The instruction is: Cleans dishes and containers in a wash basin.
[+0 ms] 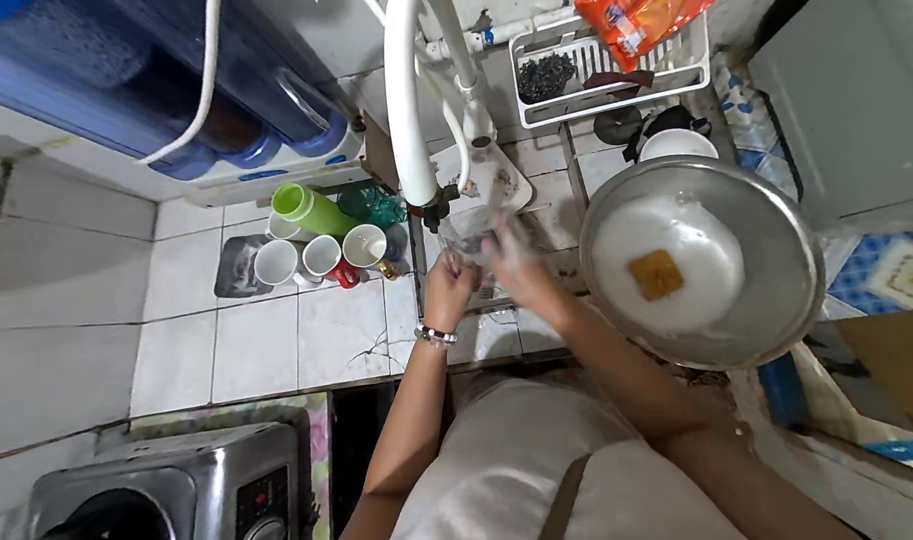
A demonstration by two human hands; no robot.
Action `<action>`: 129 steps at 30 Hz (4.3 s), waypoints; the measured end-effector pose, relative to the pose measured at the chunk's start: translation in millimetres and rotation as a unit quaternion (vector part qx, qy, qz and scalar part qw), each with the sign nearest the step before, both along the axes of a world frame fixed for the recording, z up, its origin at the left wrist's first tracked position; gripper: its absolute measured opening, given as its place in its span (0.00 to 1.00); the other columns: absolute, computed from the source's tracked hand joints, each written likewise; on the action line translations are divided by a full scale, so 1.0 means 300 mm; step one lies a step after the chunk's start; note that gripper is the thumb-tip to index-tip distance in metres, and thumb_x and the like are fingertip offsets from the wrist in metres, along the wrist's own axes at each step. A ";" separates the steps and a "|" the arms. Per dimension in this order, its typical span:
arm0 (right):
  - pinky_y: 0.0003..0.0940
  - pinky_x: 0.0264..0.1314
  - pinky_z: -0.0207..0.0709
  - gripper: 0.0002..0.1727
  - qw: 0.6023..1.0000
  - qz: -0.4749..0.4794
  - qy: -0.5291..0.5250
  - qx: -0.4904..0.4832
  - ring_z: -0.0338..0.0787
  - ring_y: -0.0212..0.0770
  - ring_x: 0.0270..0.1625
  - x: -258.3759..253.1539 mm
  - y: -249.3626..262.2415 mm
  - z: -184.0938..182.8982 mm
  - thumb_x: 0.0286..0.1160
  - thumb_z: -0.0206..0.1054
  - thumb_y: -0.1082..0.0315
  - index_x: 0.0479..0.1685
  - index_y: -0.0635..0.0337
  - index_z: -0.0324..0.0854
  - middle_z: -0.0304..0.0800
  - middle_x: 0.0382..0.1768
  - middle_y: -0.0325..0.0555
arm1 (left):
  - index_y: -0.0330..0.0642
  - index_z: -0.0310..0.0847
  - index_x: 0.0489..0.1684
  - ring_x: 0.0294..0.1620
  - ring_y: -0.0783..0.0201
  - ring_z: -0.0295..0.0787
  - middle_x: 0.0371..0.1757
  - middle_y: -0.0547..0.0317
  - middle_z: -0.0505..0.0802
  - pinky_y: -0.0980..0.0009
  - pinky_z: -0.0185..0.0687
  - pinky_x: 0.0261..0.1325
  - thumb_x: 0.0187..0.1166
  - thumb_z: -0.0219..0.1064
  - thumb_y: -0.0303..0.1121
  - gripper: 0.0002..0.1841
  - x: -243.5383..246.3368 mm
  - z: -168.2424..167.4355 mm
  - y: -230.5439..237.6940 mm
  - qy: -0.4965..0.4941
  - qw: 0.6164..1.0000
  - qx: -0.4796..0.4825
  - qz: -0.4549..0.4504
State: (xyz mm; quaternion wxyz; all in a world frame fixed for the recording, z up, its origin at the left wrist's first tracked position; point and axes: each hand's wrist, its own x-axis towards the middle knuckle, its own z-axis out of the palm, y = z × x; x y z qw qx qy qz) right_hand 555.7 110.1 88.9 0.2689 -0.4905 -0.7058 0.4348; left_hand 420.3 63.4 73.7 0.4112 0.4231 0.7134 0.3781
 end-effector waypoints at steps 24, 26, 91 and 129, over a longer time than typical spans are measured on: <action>0.29 0.50 0.82 0.19 0.735 -0.196 0.451 -0.467 0.87 0.35 0.44 -0.140 -0.046 -0.121 0.94 0.52 0.63 0.76 0.62 0.65 0.84 0.47 0.48 | 0.36 0.40 0.94 0.73 0.55 0.84 0.81 0.39 0.78 0.58 0.80 0.73 0.84 0.60 0.26 0.39 -0.023 0.016 0.045 -0.013 0.993 0.118 -0.022; 0.31 0.49 0.82 0.20 0.803 -0.173 0.381 -0.425 0.86 0.36 0.43 -0.132 -0.007 -0.159 0.91 0.58 0.66 0.75 0.65 0.69 0.85 0.49 0.50 | 0.25 0.64 0.81 0.66 0.51 0.90 0.69 0.37 0.88 0.55 0.81 0.73 0.87 0.56 0.23 0.24 -0.026 0.022 0.054 0.064 0.990 0.117 -0.053; 0.63 0.86 0.60 0.24 0.880 0.110 -0.349 -0.302 0.67 0.69 0.86 0.822 -0.083 -0.135 0.90 0.51 0.74 0.79 0.78 0.68 0.69 0.81 0.74 | 0.19 0.78 0.66 0.78 0.33 0.76 0.71 0.25 0.82 0.41 0.67 0.80 0.90 0.53 0.26 0.17 0.932 -0.296 0.522 0.310 0.807 -0.216 -0.454; 0.60 0.87 0.60 0.19 0.931 -0.089 -0.295 -0.196 0.73 0.71 0.81 0.814 0.175 -0.314 0.88 0.54 0.76 0.69 0.85 0.74 0.76 0.73 0.78 | 0.15 0.72 0.69 0.82 0.35 0.71 0.76 0.22 0.78 0.46 0.63 0.84 0.92 0.47 0.23 0.18 0.920 -0.272 0.528 0.243 0.830 -0.258 -0.430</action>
